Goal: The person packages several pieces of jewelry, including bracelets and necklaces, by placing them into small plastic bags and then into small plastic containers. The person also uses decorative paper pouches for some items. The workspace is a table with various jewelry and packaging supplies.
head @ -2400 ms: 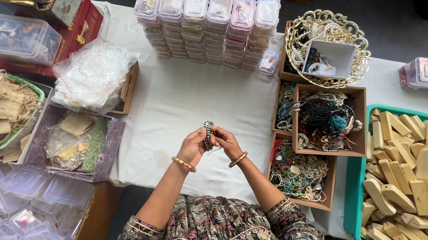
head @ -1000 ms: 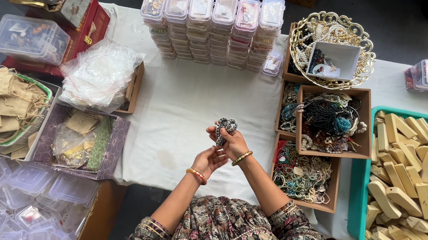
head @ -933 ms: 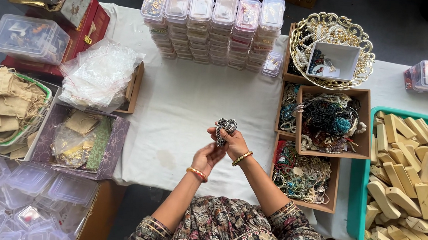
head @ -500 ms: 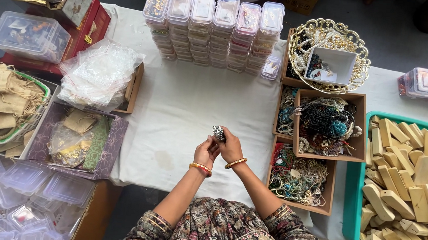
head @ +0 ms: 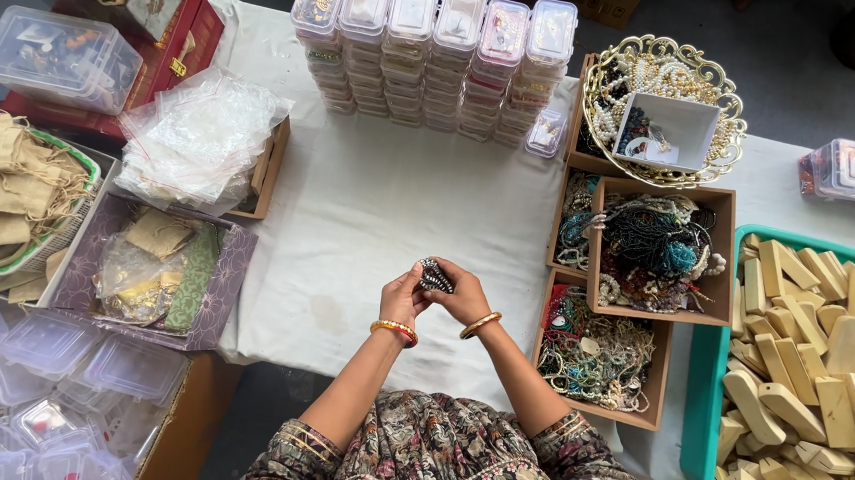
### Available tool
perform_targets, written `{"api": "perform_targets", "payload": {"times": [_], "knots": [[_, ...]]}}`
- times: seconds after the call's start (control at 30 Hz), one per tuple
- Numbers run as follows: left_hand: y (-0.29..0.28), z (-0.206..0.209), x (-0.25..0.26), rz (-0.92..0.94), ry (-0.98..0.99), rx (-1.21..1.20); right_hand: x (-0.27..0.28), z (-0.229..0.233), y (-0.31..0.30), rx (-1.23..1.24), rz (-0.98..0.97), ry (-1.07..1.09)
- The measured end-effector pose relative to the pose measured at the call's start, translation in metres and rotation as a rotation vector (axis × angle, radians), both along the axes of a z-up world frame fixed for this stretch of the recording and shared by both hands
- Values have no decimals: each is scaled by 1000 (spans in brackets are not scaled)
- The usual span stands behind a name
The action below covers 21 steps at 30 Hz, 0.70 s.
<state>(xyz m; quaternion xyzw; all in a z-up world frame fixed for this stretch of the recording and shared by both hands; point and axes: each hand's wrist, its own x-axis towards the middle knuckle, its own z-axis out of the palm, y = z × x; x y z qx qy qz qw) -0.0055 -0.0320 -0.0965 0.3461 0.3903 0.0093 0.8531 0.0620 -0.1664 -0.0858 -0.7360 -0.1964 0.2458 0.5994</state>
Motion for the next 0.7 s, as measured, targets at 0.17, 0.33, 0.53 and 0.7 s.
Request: {"api": "perform_targets", "payload": {"times": [0.17, 0.33, 0.53, 0.7], "knots": [[2, -6, 1, -10, -3, -5, 2, -6, -11, 202, -10, 434], [-2, 4, 5, 2, -1, -19, -5, 22, -9, 605, -57, 825], [1, -16, 9, -30, -90, 110, -11, 12, -5, 639, -208, 1024], [13, 27, 11, -296, 55, 761, -13, -3, -1, 738, -183, 1061]]}}
